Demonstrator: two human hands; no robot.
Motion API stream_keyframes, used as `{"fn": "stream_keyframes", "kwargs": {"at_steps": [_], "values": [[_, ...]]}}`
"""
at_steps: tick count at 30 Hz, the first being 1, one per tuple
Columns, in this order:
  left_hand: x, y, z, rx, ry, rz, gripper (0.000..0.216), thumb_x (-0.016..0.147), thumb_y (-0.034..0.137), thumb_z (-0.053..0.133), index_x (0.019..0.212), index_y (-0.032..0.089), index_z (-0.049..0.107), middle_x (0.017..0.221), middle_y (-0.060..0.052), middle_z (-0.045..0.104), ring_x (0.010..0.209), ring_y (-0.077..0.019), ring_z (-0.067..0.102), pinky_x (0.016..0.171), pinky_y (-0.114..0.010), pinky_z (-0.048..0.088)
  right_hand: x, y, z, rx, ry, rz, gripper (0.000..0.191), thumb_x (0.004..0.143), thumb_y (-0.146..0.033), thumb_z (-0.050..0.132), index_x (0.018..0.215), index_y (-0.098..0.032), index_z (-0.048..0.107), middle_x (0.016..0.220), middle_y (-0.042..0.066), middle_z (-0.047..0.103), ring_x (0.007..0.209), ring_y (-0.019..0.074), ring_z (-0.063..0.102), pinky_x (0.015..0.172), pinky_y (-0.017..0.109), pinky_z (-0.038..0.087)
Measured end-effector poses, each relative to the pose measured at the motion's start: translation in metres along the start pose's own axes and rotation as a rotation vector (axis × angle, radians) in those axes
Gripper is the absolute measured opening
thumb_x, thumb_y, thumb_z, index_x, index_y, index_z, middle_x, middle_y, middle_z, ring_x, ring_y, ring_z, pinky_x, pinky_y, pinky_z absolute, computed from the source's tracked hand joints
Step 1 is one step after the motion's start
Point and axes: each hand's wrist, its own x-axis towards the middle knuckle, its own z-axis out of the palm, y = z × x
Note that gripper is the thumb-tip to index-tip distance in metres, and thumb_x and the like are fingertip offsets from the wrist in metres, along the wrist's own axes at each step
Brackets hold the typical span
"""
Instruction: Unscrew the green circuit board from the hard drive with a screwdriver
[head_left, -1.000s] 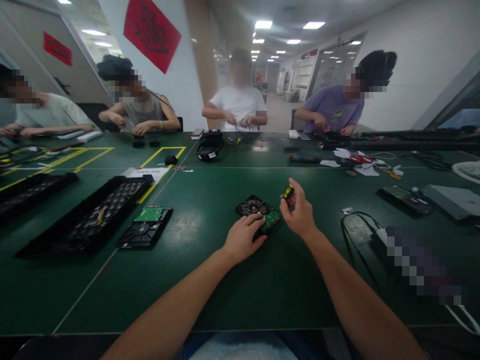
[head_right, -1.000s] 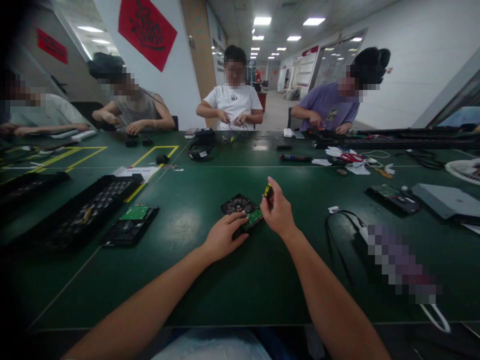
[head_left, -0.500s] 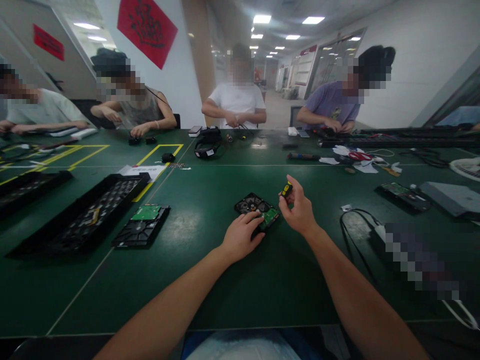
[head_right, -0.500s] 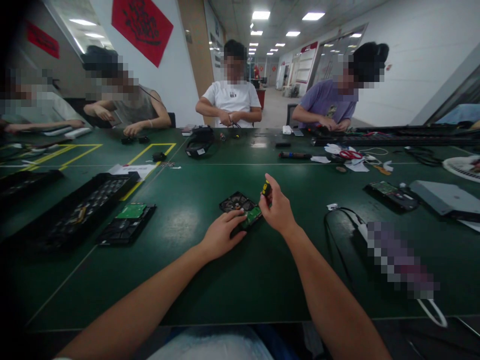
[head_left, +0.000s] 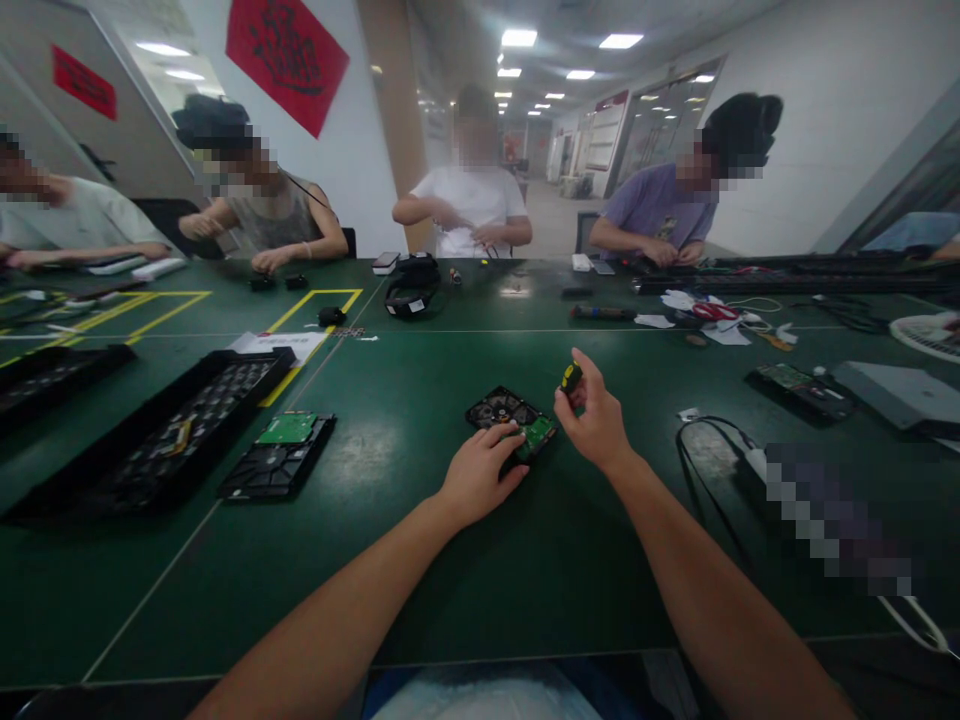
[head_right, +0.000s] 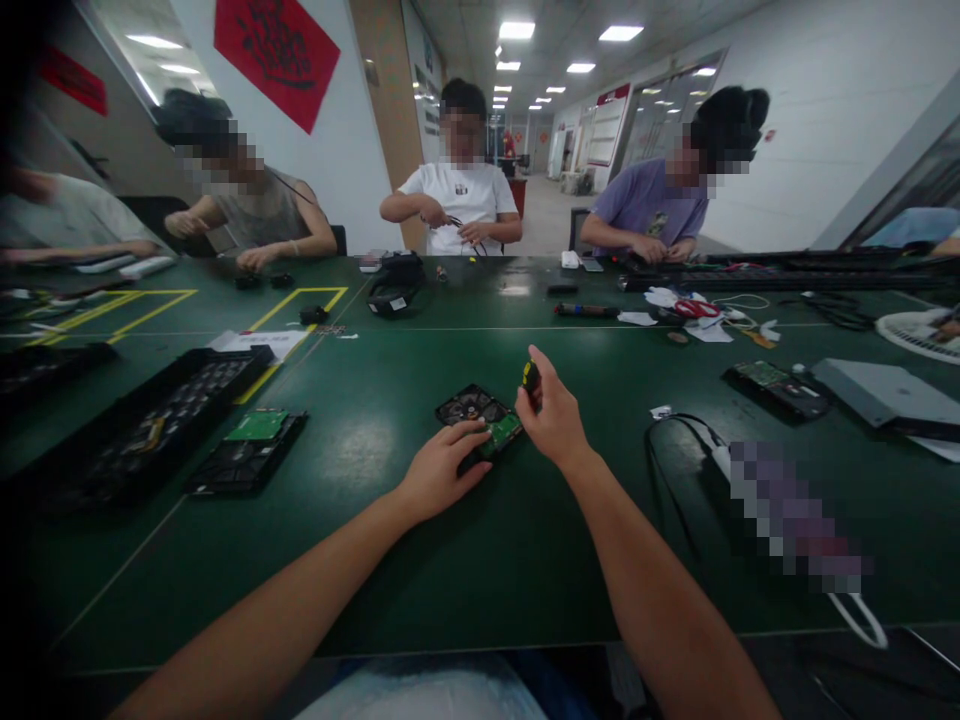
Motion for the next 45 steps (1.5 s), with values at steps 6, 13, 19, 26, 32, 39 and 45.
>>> {"fn": "stream_keyframes", "kwargs": {"at_steps": [6,13,19,26,32,39,45], "values": [[0.000,-0.001,0.001,0.000,0.007,0.001,0.044,0.097,0.039,0.065,0.139,0.023,0.063,0.149,-0.010,0.059,0.131,-0.0296,0.060,0.112,-0.049,0.052,0.003,-0.005,0.000,-0.056,-0.035,-0.047,0.070,0.098,-0.032,0.061,0.163,-0.033,0.034,0.115,0.007,0.072,0.080,0.0215,0.070,0.084,0.045,0.065],[0.000,-0.003,0.002,-0.008,0.013,0.012,0.046,0.097,0.038,0.066,0.140,0.024,0.062,0.149,-0.010,0.059,0.134,-0.0303,0.058,0.112,-0.050,0.052,0.006,-0.011,-0.005,0.010,0.025,-0.095,0.058,0.105,-0.031,0.051,0.161,-0.031,0.037,0.139,0.011,0.065,0.110,0.0254,0.071,0.101,0.048,0.061],[0.000,-0.003,0.000,-0.018,0.017,0.019,0.046,0.096,0.038,0.068,0.139,0.025,0.062,0.149,-0.010,0.059,0.135,-0.0305,0.058,0.112,-0.050,0.052,0.004,-0.010,-0.003,-0.066,0.114,-0.099,0.053,0.099,-0.039,0.065,0.150,-0.031,0.051,0.119,0.010,0.069,0.095,0.0259,0.071,0.092,0.050,0.063],[-0.001,-0.003,0.000,-0.017,0.017,0.023,0.046,0.096,0.037,0.067,0.140,0.023,0.061,0.148,-0.011,0.059,0.135,-0.0306,0.058,0.113,-0.050,0.051,0.002,-0.008,0.001,0.072,0.088,-0.053,0.055,0.103,-0.032,0.058,0.155,-0.028,0.040,0.138,0.012,0.067,0.104,0.0246,0.076,0.097,0.047,0.063],[0.000,-0.003,0.001,-0.021,0.006,0.014,0.046,0.096,0.037,0.067,0.140,0.024,0.062,0.148,-0.011,0.059,0.134,-0.0306,0.059,0.112,-0.051,0.052,0.001,-0.010,0.002,-0.014,0.056,-0.113,0.054,0.103,-0.033,0.059,0.155,-0.033,0.043,0.134,0.010,0.069,0.112,0.0275,0.073,0.101,0.051,0.061],[-0.001,-0.005,0.002,-0.021,0.017,0.026,0.047,0.095,0.037,0.068,0.140,0.024,0.062,0.148,-0.011,0.059,0.134,-0.0312,0.059,0.112,-0.051,0.052,-0.001,-0.007,-0.001,-0.015,0.164,-0.105,0.056,0.102,-0.034,0.060,0.155,-0.030,0.043,0.140,0.013,0.065,0.103,0.0260,0.075,0.095,0.048,0.064],[-0.001,-0.005,0.002,-0.018,0.013,0.025,0.046,0.096,0.036,0.067,0.140,0.023,0.061,0.149,-0.011,0.058,0.135,-0.0310,0.058,0.113,-0.051,0.052,-0.002,-0.008,-0.001,0.001,0.129,-0.096,0.054,0.103,-0.036,0.057,0.155,-0.029,0.042,0.136,0.013,0.067,0.104,0.0267,0.075,0.097,0.050,0.063]]}}
